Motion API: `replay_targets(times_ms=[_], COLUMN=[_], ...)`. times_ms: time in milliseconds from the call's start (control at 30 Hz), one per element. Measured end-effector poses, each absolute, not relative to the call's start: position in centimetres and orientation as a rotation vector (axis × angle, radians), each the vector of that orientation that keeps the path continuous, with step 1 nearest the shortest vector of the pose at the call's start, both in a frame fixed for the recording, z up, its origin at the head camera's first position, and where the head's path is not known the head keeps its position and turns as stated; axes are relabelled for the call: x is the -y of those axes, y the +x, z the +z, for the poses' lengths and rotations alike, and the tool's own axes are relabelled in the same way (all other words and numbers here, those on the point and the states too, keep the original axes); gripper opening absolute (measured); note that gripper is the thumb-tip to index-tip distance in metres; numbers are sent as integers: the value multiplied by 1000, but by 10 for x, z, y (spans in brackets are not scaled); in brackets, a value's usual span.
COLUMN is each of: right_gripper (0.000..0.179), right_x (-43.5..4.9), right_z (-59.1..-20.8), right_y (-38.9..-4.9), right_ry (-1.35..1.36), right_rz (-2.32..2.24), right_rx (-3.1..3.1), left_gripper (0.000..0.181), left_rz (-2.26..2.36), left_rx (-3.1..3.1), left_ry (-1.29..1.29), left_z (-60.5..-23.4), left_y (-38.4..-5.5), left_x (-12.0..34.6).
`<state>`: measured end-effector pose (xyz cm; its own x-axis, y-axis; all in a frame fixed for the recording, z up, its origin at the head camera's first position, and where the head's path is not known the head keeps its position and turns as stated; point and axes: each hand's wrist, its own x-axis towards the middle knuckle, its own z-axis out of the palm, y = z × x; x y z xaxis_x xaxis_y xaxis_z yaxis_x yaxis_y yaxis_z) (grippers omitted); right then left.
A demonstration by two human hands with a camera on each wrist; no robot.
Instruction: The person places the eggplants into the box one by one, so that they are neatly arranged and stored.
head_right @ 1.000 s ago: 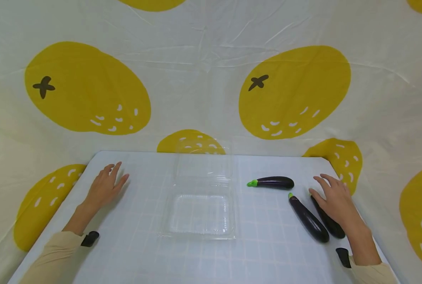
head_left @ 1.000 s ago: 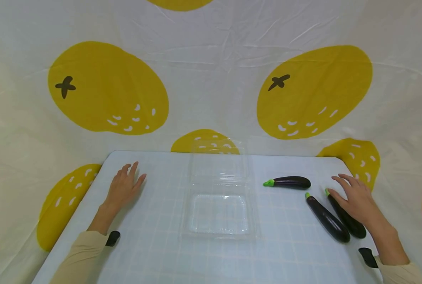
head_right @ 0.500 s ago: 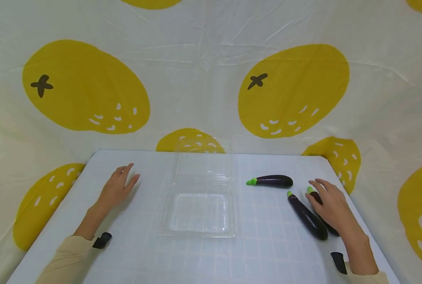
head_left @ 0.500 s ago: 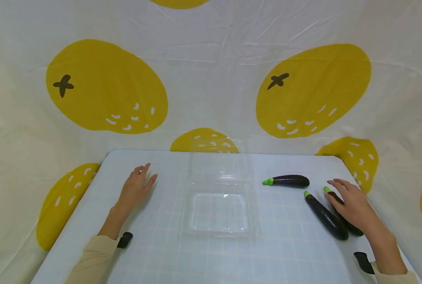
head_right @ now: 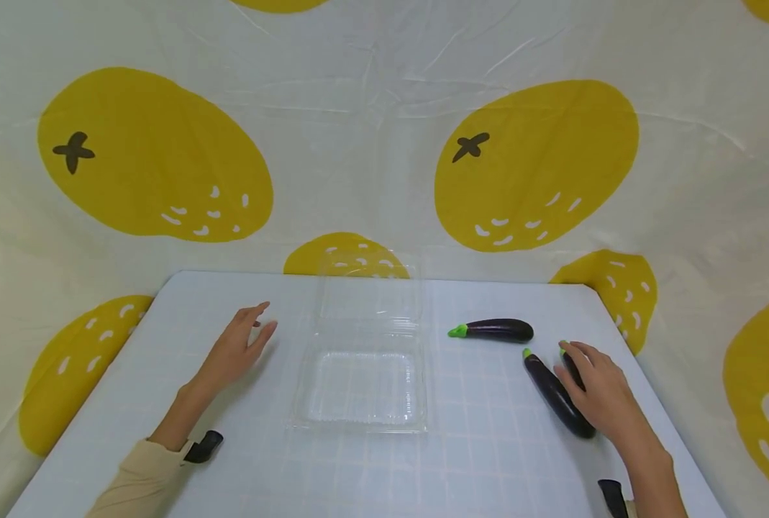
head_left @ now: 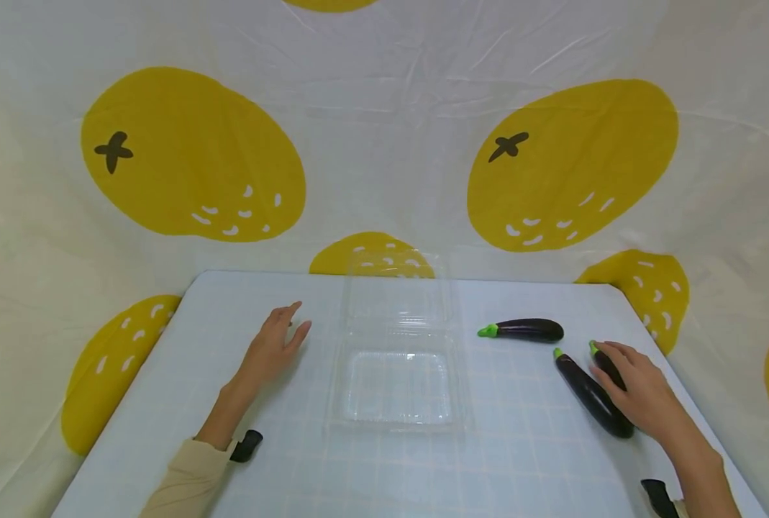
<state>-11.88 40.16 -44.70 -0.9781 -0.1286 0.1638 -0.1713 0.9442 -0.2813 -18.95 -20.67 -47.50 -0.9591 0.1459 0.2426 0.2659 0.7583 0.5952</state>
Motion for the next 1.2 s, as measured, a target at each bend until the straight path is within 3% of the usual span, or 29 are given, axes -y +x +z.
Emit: replay_targets(times_ms=[600,1200], right_gripper=[56,62], right_x=[-391,-386], right_z=[-453,-459], right_y=[-95,-83], right_ry=[171,133], right_rz=[486,516], right_rx=[3048,3140], left_gripper=[40,41], left_rz=[-1291,-1623], left_rx=[2603,2572], left_ry=[-492,-301], left_z=[-480,-486], left_y=[-173,-170], left_x=[171,154])
